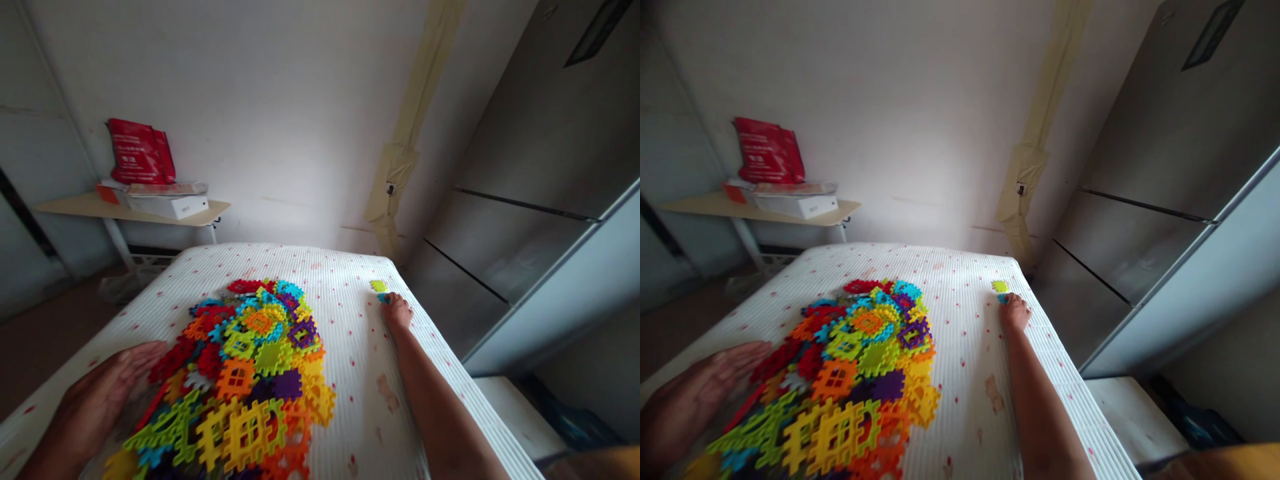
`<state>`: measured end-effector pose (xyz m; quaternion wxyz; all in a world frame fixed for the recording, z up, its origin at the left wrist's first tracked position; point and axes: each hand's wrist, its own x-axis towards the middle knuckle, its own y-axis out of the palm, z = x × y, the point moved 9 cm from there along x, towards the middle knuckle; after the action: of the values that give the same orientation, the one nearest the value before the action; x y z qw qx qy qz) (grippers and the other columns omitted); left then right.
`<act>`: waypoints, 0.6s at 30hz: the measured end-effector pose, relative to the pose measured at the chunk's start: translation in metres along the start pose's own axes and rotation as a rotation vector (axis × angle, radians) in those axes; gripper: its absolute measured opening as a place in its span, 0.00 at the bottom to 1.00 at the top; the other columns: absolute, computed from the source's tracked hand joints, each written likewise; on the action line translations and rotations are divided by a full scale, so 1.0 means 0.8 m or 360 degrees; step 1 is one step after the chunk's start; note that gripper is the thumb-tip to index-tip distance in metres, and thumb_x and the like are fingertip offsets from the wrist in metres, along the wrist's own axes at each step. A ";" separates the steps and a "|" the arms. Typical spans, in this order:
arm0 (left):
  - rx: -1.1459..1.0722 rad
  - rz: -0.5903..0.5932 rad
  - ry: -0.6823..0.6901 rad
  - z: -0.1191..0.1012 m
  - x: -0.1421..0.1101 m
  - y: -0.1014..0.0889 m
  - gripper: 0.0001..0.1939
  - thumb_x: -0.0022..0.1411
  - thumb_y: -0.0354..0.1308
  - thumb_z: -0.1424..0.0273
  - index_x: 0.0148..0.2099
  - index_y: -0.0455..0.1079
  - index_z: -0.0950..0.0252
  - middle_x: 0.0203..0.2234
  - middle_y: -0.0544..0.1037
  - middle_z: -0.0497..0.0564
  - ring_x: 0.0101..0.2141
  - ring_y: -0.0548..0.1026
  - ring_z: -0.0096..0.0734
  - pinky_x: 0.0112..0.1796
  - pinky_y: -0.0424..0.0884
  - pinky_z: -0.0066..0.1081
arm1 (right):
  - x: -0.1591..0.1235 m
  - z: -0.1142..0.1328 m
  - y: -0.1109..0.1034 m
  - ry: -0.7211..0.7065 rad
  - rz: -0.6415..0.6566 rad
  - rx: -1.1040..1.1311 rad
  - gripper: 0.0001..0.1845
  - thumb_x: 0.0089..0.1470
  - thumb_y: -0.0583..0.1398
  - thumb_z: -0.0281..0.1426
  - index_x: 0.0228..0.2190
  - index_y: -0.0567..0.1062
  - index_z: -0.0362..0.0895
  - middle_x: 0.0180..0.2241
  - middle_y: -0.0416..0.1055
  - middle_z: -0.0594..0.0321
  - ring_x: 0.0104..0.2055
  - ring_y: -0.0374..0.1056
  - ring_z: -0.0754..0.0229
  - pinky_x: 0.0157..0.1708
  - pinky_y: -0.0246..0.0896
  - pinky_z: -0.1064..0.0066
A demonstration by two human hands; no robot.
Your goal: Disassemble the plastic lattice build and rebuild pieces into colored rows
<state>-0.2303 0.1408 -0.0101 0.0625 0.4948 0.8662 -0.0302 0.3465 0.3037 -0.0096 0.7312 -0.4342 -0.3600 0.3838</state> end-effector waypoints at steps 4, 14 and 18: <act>-0.0004 -0.0017 0.0031 -0.012 -0.010 0.004 0.13 0.46 0.58 0.58 0.31 0.72 0.61 0.33 0.80 0.52 0.49 0.70 0.52 0.55 0.61 0.40 | 0.000 0.000 0.001 -0.0020 -0.0015 0.0021 0.15 0.50 0.53 0.26 0.40 0.72 0.44 0.46 0.68 0.55 0.49 0.60 0.51 0.46 0.52 0.57; -0.0056 0.0033 0.0055 -0.002 -0.001 0.001 0.19 0.44 0.60 0.55 0.33 0.72 0.65 0.32 0.81 0.51 0.49 0.71 0.51 0.55 0.61 0.42 | -0.009 -0.002 -0.006 -0.0100 -0.0191 0.0198 0.19 0.46 0.54 0.27 0.43 0.73 0.44 0.51 0.65 0.53 0.52 0.59 0.48 0.48 0.53 0.57; -0.0059 0.0045 0.0089 0.002 0.008 -0.005 0.23 0.45 0.60 0.51 0.35 0.72 0.66 0.35 0.81 0.53 0.49 0.71 0.52 0.55 0.61 0.42 | -0.020 -0.005 -0.025 -0.0165 -0.0381 0.0357 0.20 0.47 0.52 0.27 0.42 0.72 0.39 0.51 0.64 0.48 0.54 0.57 0.49 0.50 0.52 0.60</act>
<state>-0.2368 0.1439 -0.0122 0.0477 0.5063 0.8610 0.0005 0.3477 0.2816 0.0039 0.7959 -0.2836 -0.4013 0.3537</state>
